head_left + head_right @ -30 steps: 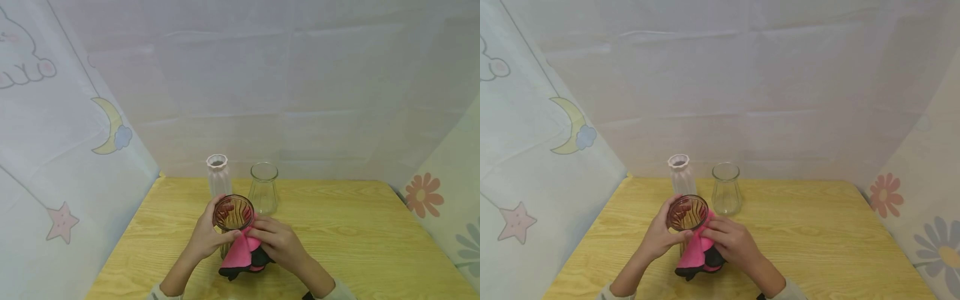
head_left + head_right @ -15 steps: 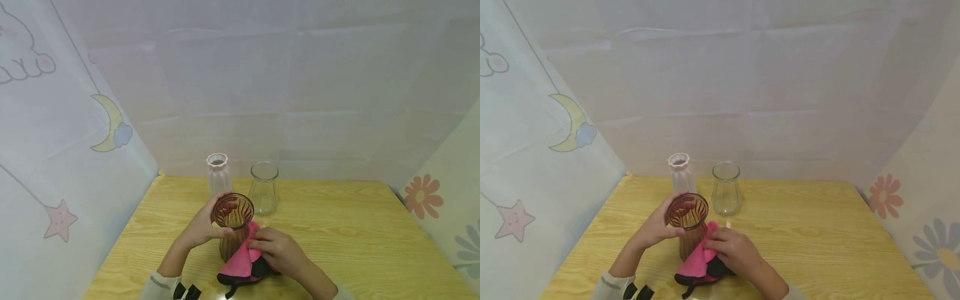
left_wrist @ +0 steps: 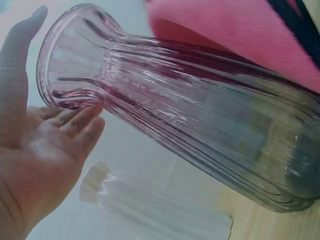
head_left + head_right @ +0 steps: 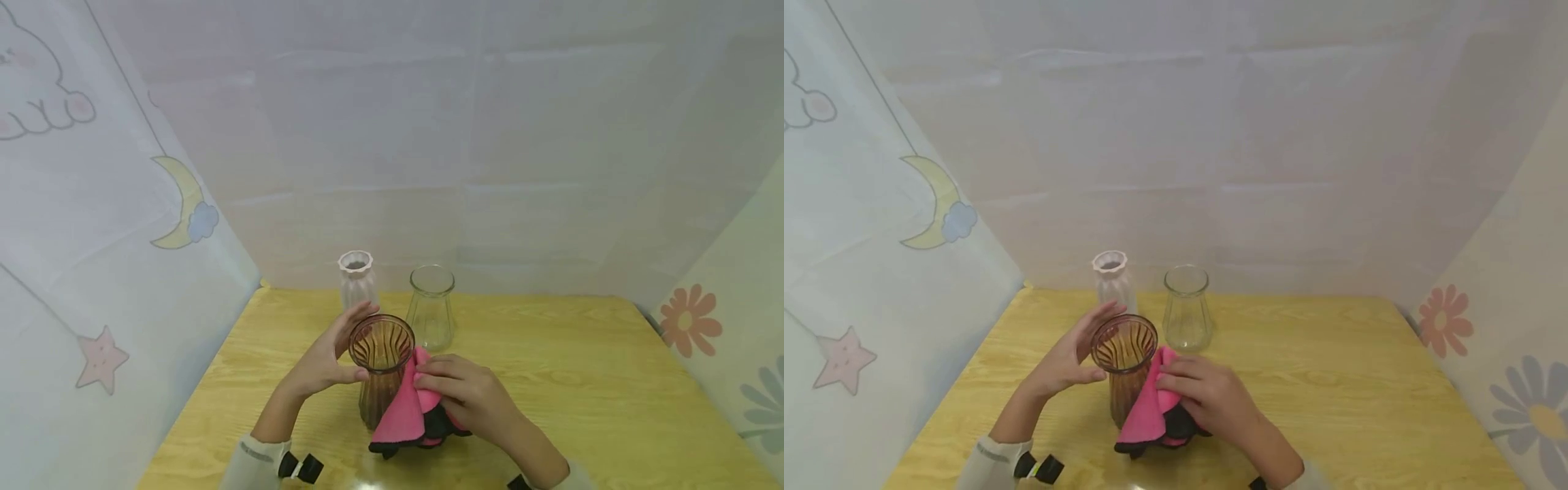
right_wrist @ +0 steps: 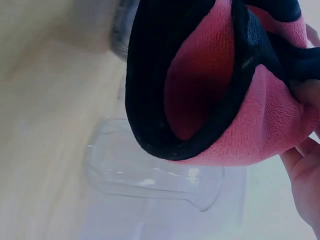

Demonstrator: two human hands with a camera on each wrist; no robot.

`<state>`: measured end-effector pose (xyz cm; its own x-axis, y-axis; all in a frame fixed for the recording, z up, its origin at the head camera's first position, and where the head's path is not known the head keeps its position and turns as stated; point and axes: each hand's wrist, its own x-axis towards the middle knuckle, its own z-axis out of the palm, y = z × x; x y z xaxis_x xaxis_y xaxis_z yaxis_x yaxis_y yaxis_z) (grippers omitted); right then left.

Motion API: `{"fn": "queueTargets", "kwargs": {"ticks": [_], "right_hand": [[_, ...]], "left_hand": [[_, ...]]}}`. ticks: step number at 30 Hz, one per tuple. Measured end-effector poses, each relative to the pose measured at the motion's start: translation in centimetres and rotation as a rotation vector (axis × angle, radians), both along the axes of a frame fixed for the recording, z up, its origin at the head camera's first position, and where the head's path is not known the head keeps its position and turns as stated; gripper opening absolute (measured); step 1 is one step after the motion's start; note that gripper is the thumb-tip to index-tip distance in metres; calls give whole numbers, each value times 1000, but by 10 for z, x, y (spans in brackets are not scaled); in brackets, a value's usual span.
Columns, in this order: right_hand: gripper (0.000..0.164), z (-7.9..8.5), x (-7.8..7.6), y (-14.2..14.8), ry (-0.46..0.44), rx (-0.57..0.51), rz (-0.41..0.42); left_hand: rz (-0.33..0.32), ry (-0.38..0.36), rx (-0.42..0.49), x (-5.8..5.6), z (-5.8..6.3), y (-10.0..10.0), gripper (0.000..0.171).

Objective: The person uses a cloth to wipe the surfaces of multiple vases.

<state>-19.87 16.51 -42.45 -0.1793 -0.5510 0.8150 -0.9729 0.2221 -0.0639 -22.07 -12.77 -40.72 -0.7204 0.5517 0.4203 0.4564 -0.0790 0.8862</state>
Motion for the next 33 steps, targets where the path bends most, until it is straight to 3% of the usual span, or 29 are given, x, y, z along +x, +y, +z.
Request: {"fn": "queueTargets", "kwargs": {"ticks": [5,9,14,22,27,33], "right_hand": [[25,7,-5,-7,-3,-1,13],[27,2,-9,-14,-31,4,28],[29,-6,-11,-16,-60,18,-6],[28,-11,-11,-13,-90,34,-39],[23,-16,-12,-13,-80,39,-30],[22,-21,-7,-8,-84,91,-46]], "left_hand": [[-64,-41,-53,-7,3,3,108],[-52,-107,-92,-7,1,5,107],[-24,-146,-73,-4,-1,8,102],[-28,-119,-47,-3,1,10,103],[-57,-133,-49,-8,2,8,110],[-50,-48,-52,-11,0,5,111]]}}
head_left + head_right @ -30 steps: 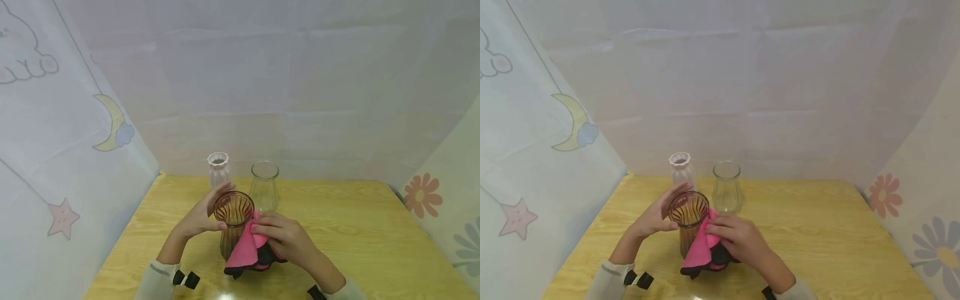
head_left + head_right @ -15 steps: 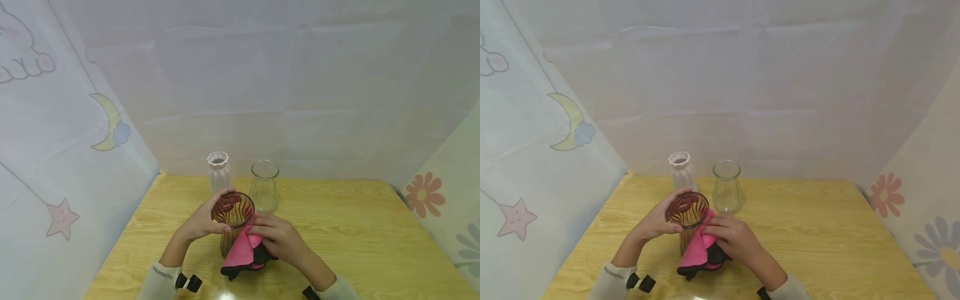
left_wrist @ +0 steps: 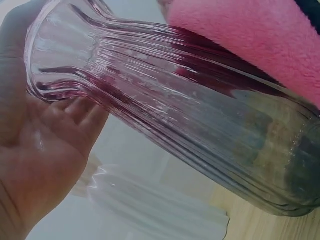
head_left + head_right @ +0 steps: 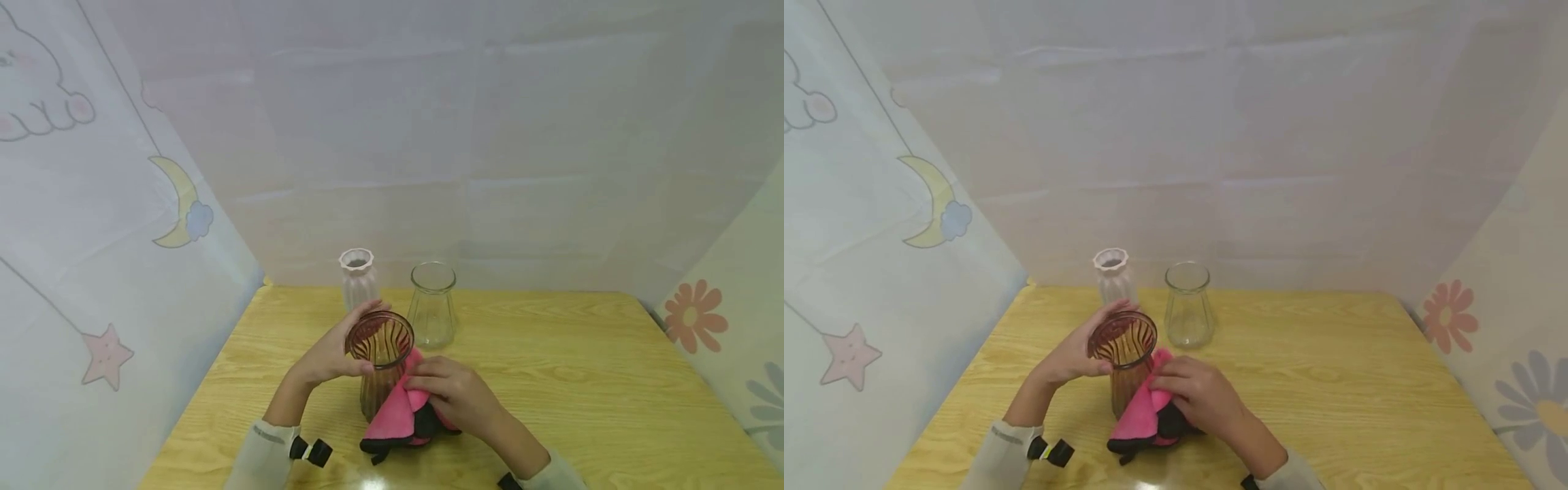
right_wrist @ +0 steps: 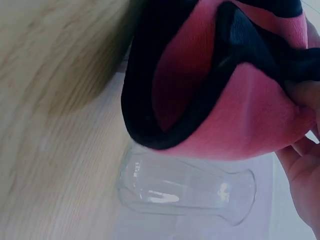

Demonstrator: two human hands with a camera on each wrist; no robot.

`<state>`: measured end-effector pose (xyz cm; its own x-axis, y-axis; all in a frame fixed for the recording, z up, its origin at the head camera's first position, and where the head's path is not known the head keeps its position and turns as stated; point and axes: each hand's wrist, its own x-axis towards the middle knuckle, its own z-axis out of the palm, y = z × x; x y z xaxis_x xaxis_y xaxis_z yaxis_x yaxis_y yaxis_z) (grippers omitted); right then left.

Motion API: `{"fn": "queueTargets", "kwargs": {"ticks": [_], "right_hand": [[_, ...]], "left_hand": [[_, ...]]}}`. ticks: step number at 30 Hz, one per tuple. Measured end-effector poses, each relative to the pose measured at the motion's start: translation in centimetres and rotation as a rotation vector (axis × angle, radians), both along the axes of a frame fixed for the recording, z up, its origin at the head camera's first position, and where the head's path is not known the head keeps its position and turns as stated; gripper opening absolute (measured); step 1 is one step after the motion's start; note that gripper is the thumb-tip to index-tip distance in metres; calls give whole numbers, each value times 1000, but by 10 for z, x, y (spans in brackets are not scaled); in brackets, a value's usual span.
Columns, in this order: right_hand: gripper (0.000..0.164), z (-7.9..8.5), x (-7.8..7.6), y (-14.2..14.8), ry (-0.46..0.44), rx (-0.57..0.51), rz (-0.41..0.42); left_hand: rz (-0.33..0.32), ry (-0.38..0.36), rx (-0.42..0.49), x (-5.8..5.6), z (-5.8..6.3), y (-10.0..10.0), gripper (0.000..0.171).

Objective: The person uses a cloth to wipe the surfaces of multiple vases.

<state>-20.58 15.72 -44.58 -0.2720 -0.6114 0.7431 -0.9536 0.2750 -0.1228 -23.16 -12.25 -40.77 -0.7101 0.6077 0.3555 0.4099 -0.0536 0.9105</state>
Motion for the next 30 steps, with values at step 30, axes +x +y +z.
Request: {"fn": "queueTargets", "kwargs": {"ticks": [30], "right_hand": [[25,8,-1,-9,72,-93,30]], "left_hand": [[176,9,-55,19,-2,9,95]]}}
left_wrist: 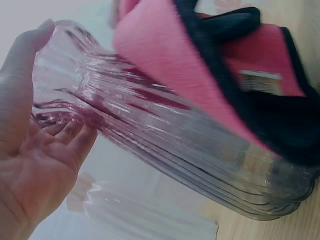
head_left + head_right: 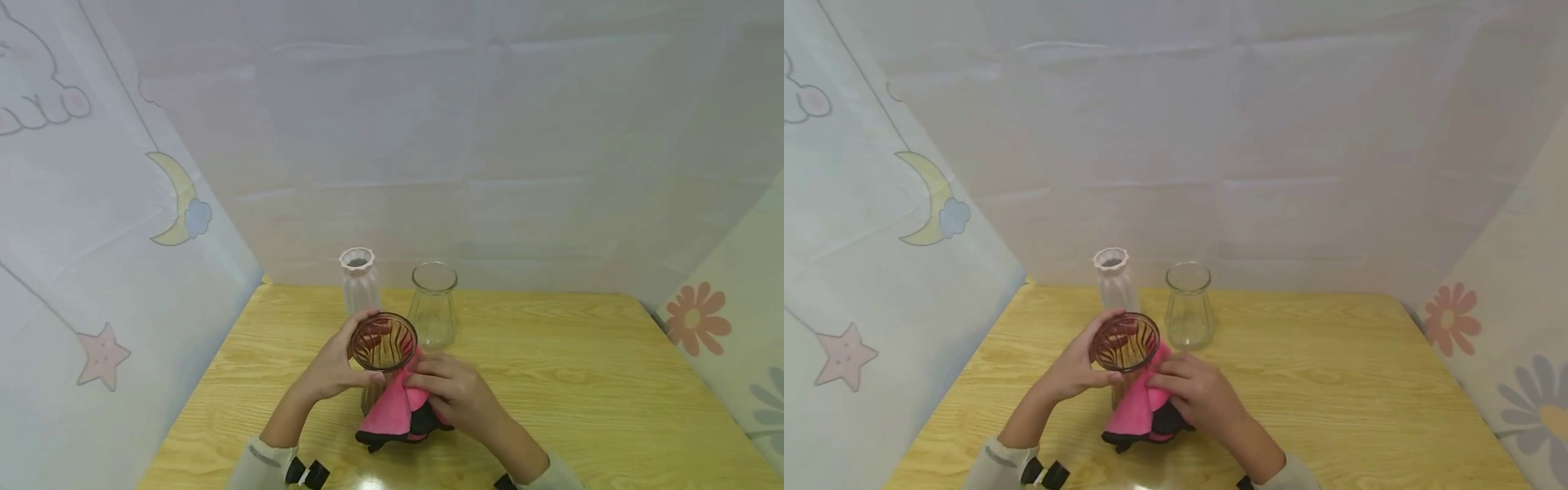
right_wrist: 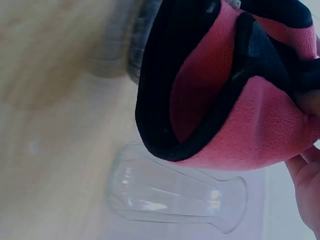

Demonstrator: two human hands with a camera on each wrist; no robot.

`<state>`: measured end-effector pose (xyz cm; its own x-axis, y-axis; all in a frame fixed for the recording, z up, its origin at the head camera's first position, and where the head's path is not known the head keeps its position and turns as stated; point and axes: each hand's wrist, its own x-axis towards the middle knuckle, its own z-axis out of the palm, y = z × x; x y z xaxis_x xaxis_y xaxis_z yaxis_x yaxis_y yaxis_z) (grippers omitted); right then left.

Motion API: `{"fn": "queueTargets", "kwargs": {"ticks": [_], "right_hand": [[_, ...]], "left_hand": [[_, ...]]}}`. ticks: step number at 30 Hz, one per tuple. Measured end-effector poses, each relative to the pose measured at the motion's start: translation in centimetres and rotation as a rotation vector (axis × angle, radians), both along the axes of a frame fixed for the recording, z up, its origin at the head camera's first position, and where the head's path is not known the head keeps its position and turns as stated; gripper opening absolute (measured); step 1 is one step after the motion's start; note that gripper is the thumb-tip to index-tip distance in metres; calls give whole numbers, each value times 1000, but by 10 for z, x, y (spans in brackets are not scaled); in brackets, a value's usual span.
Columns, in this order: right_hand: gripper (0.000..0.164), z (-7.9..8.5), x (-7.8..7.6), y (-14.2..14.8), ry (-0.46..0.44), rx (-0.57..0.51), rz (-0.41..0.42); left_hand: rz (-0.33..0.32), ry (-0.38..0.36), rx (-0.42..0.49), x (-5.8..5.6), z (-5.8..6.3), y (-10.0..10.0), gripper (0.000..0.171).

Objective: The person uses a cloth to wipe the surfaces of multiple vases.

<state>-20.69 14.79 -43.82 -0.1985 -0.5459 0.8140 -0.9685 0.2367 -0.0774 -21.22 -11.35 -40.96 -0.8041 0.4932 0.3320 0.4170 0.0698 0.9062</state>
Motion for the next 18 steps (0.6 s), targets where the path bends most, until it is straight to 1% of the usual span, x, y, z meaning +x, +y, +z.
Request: {"fn": "queueTargets", "kwargs": {"ticks": [4,8,12,13,15,16,18], "right_hand": [[21,-7,4,4,-41,42,-26],[38,-14,5,7,-82,76,-48],[36,-22,5,10,-126,128,-60],[35,-23,6,11,-137,145,-66],[35,-23,8,15,-158,168,-73],[37,-22,9,18,-166,167,-69],[38,-16,11,22,-167,147,-67]], "left_hand": [[-65,-17,19,-9,0,-3,96],[-129,-27,43,-18,0,-6,101],[-181,-32,49,-22,0,-9,106],[-184,-32,48,-22,0,-9,108],[-172,-17,40,-21,-1,-11,112],[-160,-4,42,-19,-1,-11,114],[-115,32,54,-13,-2,-12,118]]}}
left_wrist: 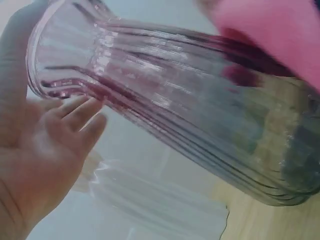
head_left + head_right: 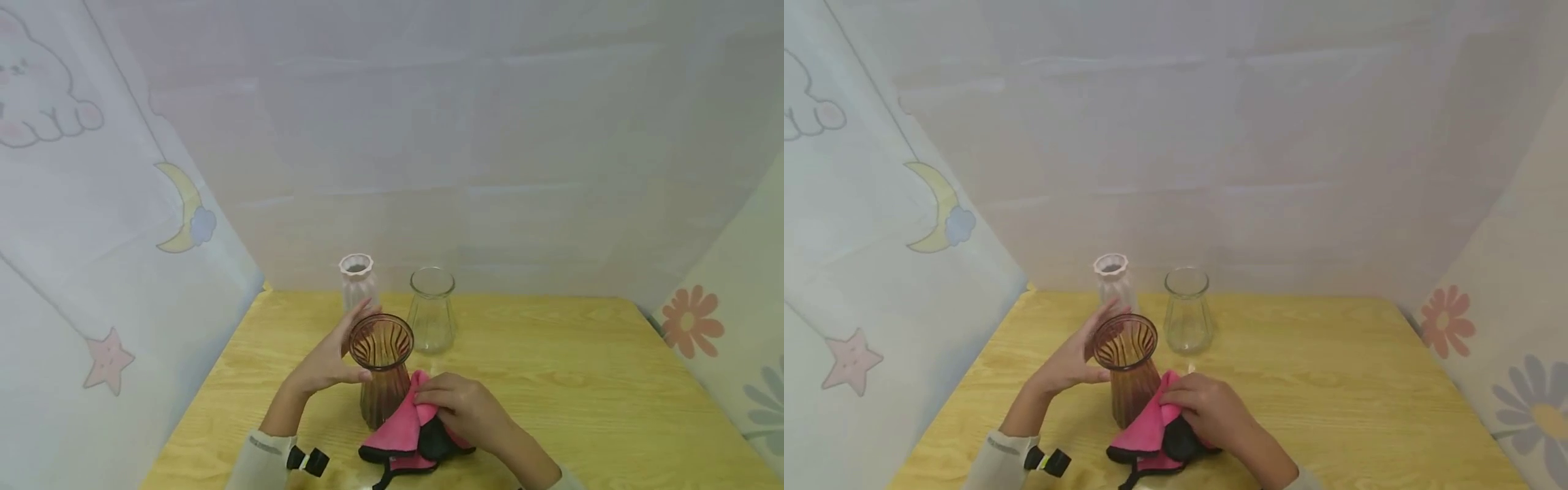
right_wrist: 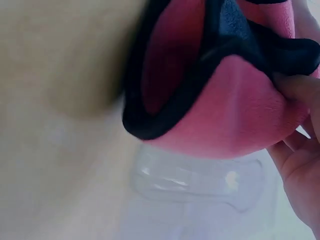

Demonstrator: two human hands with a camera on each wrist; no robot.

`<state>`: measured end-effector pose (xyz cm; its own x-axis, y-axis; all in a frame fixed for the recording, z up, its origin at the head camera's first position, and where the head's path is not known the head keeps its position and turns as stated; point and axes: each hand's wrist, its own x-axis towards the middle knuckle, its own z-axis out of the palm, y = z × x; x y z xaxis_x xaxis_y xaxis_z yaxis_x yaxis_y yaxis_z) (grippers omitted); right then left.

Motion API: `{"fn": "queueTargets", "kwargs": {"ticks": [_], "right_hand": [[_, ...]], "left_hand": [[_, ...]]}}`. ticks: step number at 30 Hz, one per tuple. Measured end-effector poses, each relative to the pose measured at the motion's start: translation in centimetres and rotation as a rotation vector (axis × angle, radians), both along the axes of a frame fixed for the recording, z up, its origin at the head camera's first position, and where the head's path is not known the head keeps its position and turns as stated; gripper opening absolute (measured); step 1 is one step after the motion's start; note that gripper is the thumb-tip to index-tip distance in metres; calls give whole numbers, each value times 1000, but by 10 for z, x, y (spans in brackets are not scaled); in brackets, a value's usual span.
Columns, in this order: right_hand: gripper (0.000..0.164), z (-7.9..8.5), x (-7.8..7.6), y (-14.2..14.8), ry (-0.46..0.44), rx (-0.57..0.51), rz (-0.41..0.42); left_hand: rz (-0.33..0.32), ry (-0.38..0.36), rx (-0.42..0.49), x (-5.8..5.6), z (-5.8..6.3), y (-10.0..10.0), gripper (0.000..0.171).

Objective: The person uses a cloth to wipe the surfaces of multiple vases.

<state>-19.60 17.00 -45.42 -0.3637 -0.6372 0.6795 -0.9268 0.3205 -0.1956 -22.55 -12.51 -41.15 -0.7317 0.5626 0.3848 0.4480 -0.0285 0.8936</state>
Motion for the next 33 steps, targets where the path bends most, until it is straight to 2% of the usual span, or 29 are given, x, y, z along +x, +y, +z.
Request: {"fn": "queueTargets", "kwargs": {"ticks": [2,5,8,10,12,15,17,20,23,26,33], "right_hand": [[33,9,0,3,15,-55,9],[22,24,-2,3,86,-157,17],[30,34,-6,-2,134,-218,34],[31,36,-9,-7,126,-222,49],[31,34,-11,-12,97,-211,66],[29,29,-14,-17,55,-193,69],[24,25,-15,-19,44,-189,68],[18,19,-14,-20,33,-177,56],[34,15,-11,-19,27,-159,44],[43,10,-8,-17,17,-140,30],[48,3,-5,-15,12,-91,13]], "left_hand": [[62,28,17,7,-1,1,120],[177,45,9,19,-1,7,119],[294,19,-47,28,0,16,114],[355,-15,-76,31,0,21,110],[392,-43,-92,32,0,24,105],[403,-64,-104,32,-1,26,99],[394,-57,-119,32,-1,25,99],[334,-24,-108,29,-3,23,97],[230,6,-57,24,-4,20,94],[141,14,-25,17,-4,18,91],[71,-6,-10,7,-4,15,92]]}}
